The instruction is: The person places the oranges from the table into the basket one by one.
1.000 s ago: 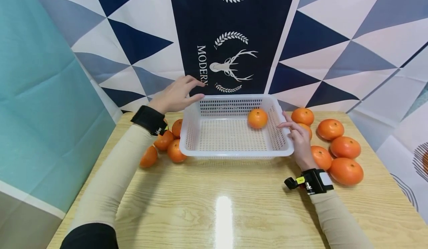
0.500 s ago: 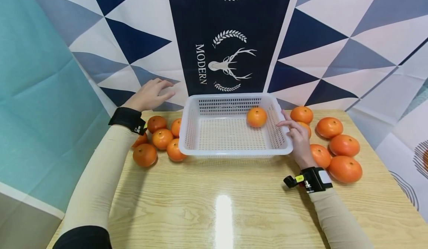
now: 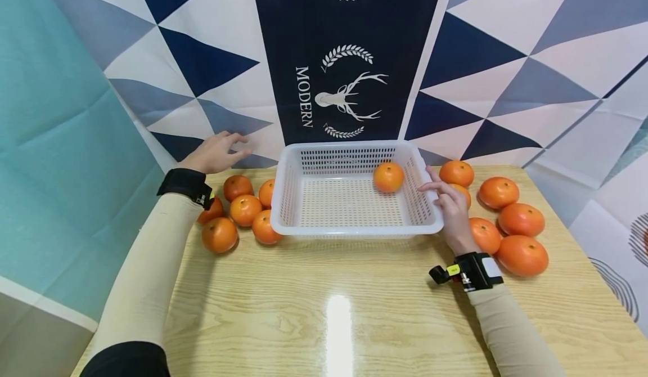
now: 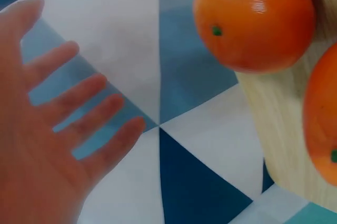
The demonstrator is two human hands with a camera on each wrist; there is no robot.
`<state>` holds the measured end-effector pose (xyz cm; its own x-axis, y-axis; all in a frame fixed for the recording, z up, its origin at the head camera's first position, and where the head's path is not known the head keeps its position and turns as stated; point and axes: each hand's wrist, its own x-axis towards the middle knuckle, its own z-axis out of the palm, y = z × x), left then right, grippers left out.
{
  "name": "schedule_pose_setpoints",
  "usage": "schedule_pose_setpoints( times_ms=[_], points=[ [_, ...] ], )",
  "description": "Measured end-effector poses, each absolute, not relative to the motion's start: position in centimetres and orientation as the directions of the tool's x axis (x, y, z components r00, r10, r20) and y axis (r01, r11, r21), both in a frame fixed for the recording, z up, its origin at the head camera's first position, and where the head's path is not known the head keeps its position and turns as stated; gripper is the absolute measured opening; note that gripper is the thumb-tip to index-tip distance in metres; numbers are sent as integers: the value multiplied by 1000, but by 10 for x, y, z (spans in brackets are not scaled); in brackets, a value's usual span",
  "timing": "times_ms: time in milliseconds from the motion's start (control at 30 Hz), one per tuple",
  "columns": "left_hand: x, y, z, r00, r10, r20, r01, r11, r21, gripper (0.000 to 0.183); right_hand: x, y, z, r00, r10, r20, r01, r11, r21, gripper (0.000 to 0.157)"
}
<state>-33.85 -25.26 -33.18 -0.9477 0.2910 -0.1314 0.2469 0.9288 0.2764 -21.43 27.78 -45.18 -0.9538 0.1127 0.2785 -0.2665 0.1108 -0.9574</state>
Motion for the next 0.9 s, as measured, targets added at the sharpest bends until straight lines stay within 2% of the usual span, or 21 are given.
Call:
schedule_pose_setpoints(
  times_ms=[333,633,900],
  points=[
    [-337,-259,-356,-925,333,-184,271,916,297,68,-215,278,-453,-956,98,276,-268,84,-960,42],
    [-336,-257,-377,-917,273,-290,200,946,256,65,-215,279,-452,-958,99,269,-260,90,-961,42],
    [-338,-259,-385,-903,290,-317,209,941,265,63,-215,279,-452,-960,99,263,-255,90,-963,43]
  ],
)
